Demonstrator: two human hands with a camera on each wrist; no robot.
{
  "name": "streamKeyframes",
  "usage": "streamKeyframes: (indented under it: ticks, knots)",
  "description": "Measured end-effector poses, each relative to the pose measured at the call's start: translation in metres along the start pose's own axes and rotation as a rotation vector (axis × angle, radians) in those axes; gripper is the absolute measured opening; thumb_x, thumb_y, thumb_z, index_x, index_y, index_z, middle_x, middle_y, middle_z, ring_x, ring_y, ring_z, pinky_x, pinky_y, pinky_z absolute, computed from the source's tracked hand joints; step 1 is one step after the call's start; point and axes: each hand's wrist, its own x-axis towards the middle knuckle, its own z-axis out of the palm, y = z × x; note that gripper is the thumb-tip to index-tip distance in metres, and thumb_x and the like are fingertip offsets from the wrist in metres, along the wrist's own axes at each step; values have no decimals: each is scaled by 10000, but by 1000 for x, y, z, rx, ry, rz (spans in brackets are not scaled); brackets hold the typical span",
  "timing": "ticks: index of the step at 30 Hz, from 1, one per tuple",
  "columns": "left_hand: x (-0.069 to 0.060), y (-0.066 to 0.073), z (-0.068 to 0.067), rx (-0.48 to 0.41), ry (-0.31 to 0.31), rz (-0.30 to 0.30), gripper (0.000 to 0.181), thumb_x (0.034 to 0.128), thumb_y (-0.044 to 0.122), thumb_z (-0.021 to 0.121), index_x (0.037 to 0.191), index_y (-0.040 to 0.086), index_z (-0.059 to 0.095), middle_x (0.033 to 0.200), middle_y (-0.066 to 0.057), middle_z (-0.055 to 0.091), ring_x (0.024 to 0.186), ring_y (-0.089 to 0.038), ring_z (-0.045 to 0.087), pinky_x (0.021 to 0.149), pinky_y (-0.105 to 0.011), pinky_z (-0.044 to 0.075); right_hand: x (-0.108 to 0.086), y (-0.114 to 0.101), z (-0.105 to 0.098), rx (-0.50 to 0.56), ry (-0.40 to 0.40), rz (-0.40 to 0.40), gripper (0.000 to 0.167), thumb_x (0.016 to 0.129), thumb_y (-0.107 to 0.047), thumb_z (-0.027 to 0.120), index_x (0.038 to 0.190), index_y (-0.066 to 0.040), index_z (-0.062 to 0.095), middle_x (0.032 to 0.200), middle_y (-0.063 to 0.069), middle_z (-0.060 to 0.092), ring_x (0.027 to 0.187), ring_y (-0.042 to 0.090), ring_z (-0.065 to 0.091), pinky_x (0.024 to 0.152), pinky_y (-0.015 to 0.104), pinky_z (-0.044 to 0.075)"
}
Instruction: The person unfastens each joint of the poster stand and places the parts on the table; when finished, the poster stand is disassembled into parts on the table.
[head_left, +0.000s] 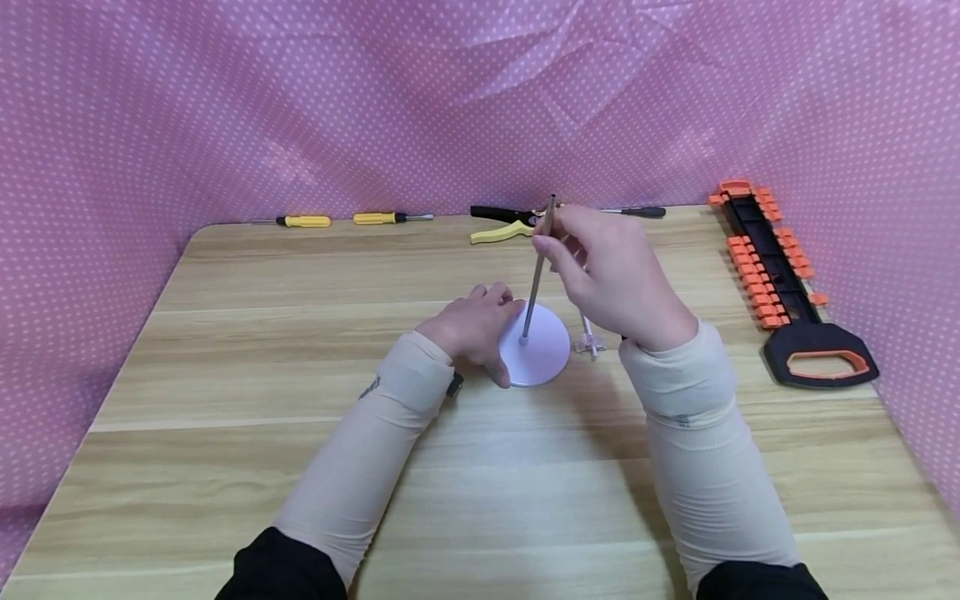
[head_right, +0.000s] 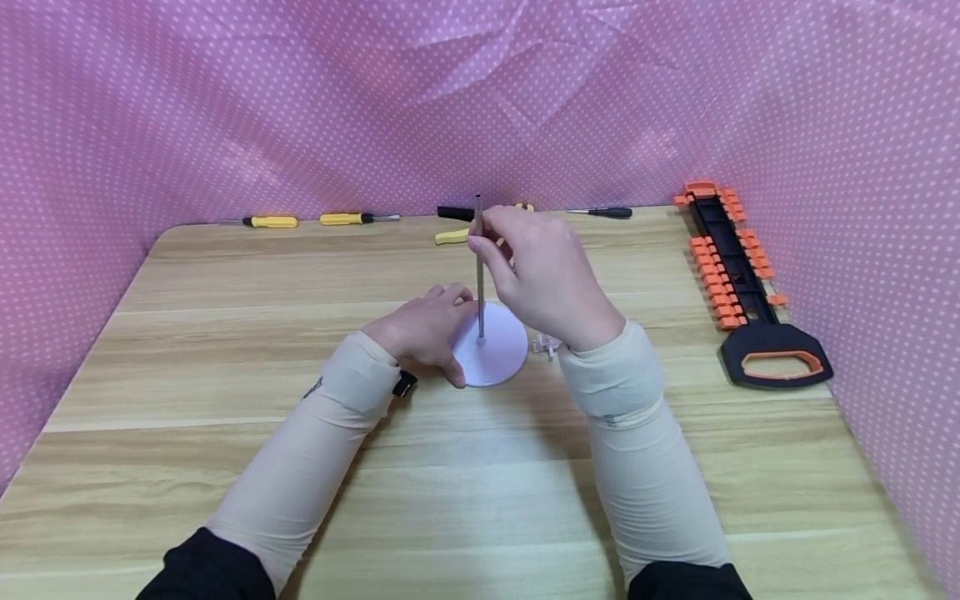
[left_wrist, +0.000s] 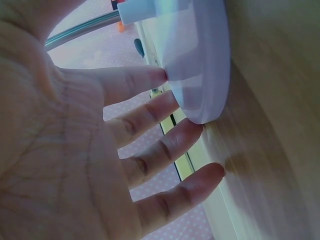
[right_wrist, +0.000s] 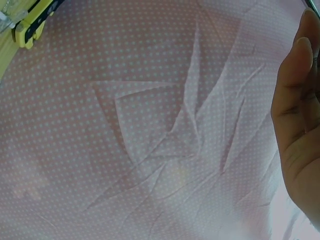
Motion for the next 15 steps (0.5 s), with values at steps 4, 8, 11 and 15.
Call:
streamKeyframes:
  ticks: [4, 8, 11, 15]
  knots:
    - [0, 0, 0, -8, -2, 0, 1228, 653, 429, 1028, 1658, 176, 370, 1610, -53, 377, 1423, -286, 400, 1203, -513, 426, 0, -3, 1, -33, 5, -35, 136, 1046, -116, 667, 986, -9, 726, 785, 71, 670, 697, 196, 624, 653, 344, 526]
    - [0, -1, 0, -12, -2, 1, 1230, 649, 431, 1030, 1658, 181, 372, 1612, -51, 381, 1428, -283, 401, 1209, -517, 418, 0, -4, 1, -42, 11, -36, 137, 1046, -114, 666, 978, -11, 724, 780, 70, 660, 698, 202, 622, 655, 342, 518]
    - [0, -1, 0, -11, -3, 2, 1230, 650, 431, 1029, 1660, 185, 371, 1608, -48, 386, 1422, -279, 404, 1206, -513, 420, 0, -2, 1, -38, 13, -25, 133, 1047, -114, 665, 976, -18, 725, 778, 66, 653, 693, 195, 611, 652, 340, 507]
    - [0, -1, -1, -16, -2, 4, 1229, 650, 425, 1030, 1659, 183, 372, 1601, -46, 392, 1412, -278, 408, 1197, -509, 427, 0, 1, 1, -13, 15, -9, 131, 1046, -113, 667, 966, -29, 727, 775, 55, 665, 679, 170, 612, 647, 351, 518]
